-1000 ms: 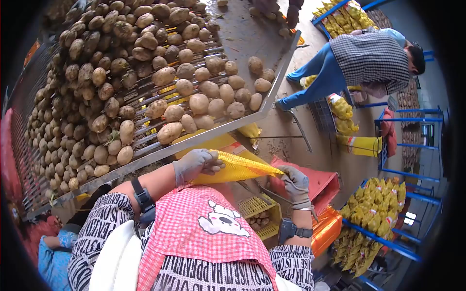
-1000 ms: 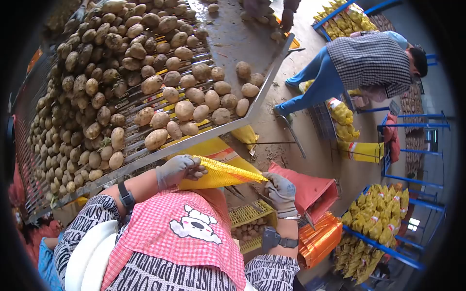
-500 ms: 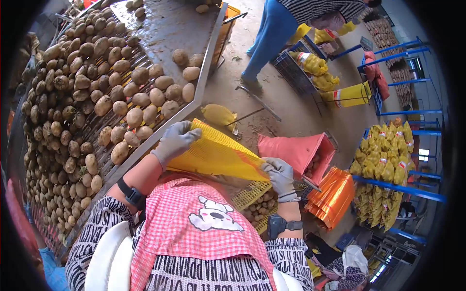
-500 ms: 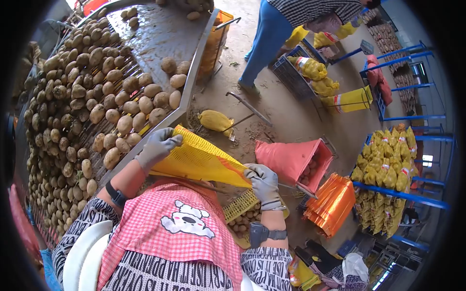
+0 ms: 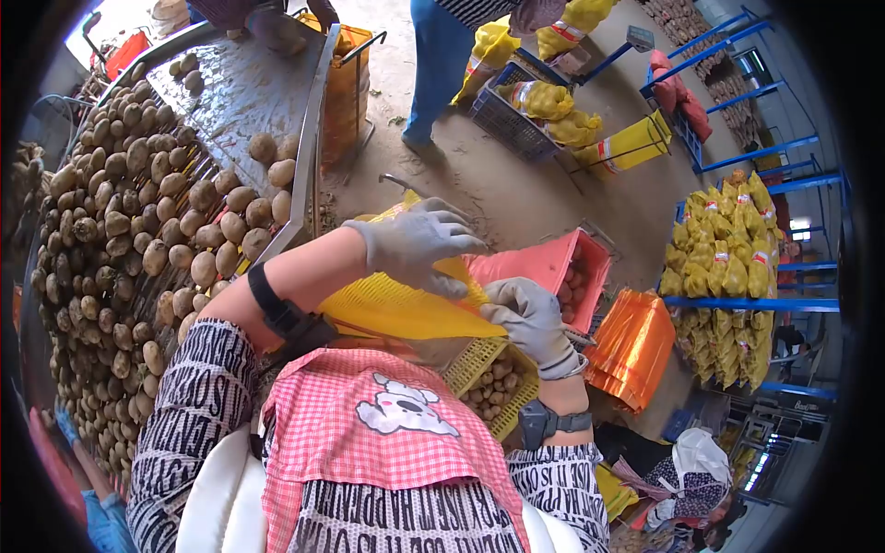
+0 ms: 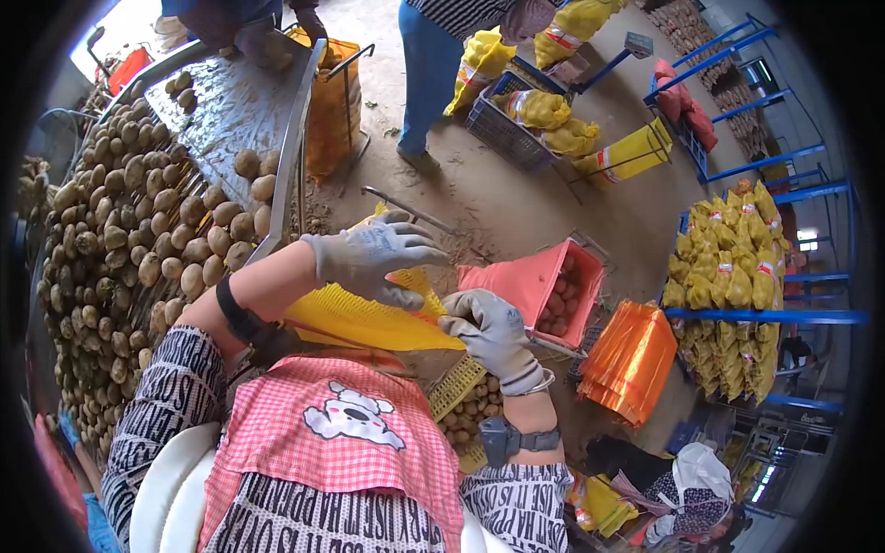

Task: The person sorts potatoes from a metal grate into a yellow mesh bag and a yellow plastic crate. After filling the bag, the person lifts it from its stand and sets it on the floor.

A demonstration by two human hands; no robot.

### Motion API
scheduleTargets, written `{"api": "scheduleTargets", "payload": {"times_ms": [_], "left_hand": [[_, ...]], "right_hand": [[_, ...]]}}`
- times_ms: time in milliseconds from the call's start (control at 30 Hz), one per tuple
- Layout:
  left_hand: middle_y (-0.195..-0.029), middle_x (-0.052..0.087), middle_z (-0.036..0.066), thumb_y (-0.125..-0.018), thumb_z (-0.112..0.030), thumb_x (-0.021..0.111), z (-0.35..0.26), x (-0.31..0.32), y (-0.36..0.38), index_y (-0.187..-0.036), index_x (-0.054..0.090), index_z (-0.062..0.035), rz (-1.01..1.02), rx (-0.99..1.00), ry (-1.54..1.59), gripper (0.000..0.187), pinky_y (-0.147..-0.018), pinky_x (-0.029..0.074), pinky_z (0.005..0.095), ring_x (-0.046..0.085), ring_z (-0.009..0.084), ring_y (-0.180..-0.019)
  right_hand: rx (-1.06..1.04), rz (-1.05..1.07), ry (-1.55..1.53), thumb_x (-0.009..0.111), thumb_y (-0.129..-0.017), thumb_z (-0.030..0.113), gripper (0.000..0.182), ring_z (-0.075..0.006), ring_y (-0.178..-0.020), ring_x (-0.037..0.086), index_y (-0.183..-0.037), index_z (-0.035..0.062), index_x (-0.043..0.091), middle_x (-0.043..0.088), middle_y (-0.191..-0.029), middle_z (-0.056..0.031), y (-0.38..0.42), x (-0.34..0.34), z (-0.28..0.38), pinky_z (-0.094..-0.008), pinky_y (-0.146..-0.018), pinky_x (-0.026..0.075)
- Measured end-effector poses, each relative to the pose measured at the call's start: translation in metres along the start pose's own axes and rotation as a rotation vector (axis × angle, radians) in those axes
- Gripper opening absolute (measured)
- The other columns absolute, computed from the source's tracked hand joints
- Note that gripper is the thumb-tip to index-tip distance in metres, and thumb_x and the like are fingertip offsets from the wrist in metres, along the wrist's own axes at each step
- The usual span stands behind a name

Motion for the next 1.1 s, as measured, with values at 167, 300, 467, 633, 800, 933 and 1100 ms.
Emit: {"api": "scheduleTargets", "payload": {"times_ms": [167, 300, 467, 633, 800, 933, 1100], "left_hand": [[-0.100, 0.072, 0.015, -0.078, -0.043, 0.076, 0.031, 0.057, 0.013, -0.108, 0.075, -0.0126, 0.711, -0.345, 0.136, 0.043, -0.092, 0.049, 0.0444, 0.065, 0.0356, -0.102], [-0.089, 0.071, 0.016, -0.075, -0.041, 0.078, 0.022, 0.042, 0.041, -0.093, 0.074, -0.0100, 0.634, -0.446, 0.161, 0.036, -0.077, 0.051, 0.0455, 0.068, 0.0353, -0.088], [-0.080, 0.068, 0.013, -0.069, -0.036, 0.084, 0.030, 0.051, 0.086, -0.081, 0.066, -0.0106, 0.500, -0.616, 0.151, 0.033, -0.070, 0.050, 0.0451, 0.067, 0.0348, -0.083], [-0.079, 0.067, 0.013, -0.067, -0.038, 0.086, 0.035, 0.060, 0.115, -0.079, 0.064, -0.0108, 0.452, -0.688, 0.162, 0.037, -0.069, 0.049, 0.0463, 0.067, 0.0350, -0.082], [-0.083, 0.068, 0.014, -0.069, -0.042, 0.084, 0.024, 0.039, 0.125, -0.085, 0.065, -0.0121, 0.463, -0.664, 0.081, 0.039, -0.070, 0.051, 0.0464, 0.068, 0.0372, -0.084], [-0.088, 0.070, 0.015, -0.078, -0.049, 0.078, 0.005, 0.020, 0.134, -0.095, 0.068, -0.0129, 0.355, -0.584, 0.114, 0.041, -0.071, 0.051, 0.0474, 0.068, 0.0393, -0.083], [-0.082, 0.068, 0.016, -0.090, -0.044, 0.068, 0.016, 0.012, 0.147, -0.099, 0.070, -0.0100, 0.090, -0.568, 0.343, 0.035, -0.068, 0.049, 0.0450, 0.066, 0.0348, -0.075]], "right_hand": [[-0.022, 0.061, 0.183, 0.075, -0.084, 0.006, 0.012, -0.0144, -0.072, 0.062, -0.092, 0.0020, 0.067, 0.066, -0.080, -0.0057, 0.001, 0.005, 0.010, -0.0301, -0.067, 0.050], [-0.001, 0.084, 0.243, 0.079, -0.081, 0.016, 0.023, -0.0214, -0.070, 0.064, -0.098, 0.0054, 0.067, 0.066, -0.079, -0.0091, 0.000, 0.024, -0.009, -0.0340, -0.067, 0.051], [0.128, 0.199, 0.291, 0.082, -0.081, 0.023, 0.045, -0.0167, -0.074, 0.063, -0.118, 0.0052, 0.066, 0.065, -0.080, -0.0058, -0.007, 0.061, -0.007, -0.0317, -0.070, 0.050], [0.024, 0.288, 0.330, 0.077, -0.087, 0.033, 0.046, -0.0124, -0.075, 0.062, -0.121, 0.0033, 0.068, 0.066, -0.080, -0.0060, -0.015, 0.104, -0.008, -0.0278, -0.071, 0.049], [0.323, 0.372, -0.141, 0.075, -0.090, 0.018, 0.021, -0.0126, -0.080, 0.064, -0.098, 0.0002, 0.068, 0.069, -0.086, -0.0016, -0.013, 0.133, -0.050, -0.0278, -0.076, 0.051], [0.388, 0.296, -0.619, 0.068, -0.091, 0.005, 0.006, -0.0121, -0.089, 0.064, -0.096, 0.0015, 0.068, 0.068, -0.093, -0.0013, -0.016, 0.139, -0.055, -0.0266, -0.084, 0.051], [0.479, 0.294, -0.849, 0.065, -0.090, 0.002, 0.007, -0.0120, -0.091, 0.064, -0.095, 0.0000, 0.069, 0.069, -0.096, -0.0031, -0.017, 0.151, -0.061, -0.0259, -0.088, 0.051]]}}
Point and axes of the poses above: each hand's wrist, its own y-axis away from the middle knuckle, its own x-axis out of the palm, z = x × y, the point moved 9 cm from there along -y, towards the middle knuckle
